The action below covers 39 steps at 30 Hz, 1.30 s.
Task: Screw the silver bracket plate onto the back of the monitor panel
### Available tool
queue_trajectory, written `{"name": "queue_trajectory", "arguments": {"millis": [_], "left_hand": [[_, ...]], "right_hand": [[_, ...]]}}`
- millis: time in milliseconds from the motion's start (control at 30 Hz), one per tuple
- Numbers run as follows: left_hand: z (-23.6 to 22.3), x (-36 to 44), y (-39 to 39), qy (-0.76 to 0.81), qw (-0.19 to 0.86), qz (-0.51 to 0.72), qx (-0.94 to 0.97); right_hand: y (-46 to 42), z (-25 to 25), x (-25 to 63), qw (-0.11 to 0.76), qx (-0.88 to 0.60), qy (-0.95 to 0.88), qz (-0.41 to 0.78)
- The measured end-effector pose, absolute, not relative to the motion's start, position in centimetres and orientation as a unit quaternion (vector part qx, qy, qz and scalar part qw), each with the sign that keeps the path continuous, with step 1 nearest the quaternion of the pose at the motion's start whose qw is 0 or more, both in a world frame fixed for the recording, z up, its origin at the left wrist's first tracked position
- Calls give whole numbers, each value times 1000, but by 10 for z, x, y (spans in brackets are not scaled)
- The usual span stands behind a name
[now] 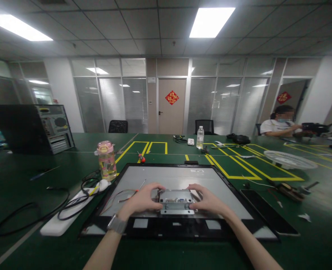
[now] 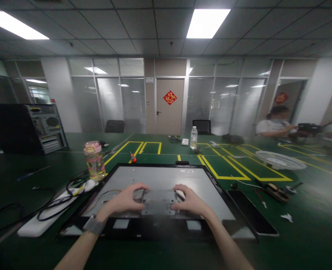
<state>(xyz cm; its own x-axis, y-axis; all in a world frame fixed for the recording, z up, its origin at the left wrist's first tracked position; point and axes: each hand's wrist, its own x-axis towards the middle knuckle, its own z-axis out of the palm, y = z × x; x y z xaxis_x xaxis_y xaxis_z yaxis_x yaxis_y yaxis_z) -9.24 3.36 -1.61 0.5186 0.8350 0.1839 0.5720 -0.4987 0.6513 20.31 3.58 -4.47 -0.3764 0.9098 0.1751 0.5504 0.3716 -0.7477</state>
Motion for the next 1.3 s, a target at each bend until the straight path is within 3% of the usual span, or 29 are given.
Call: {"name": "queue_trajectory", "arguments": {"millis": [167,467,1067,1300], "left_hand": [[-15,-92,29,416,277,215,839],[-21,-88,28,402,224,253,851],[-26,-85,27,414,273,228,838],[-19,-72,16,354,257,264,859]], "right_hand": [[30,-49,202,261,-482,-782,298],[29,-46,198,286,-441,-810,259],[22,-41,196,227,-445,-815,294],[18,-35,191,261,-426,-813,300]]}}
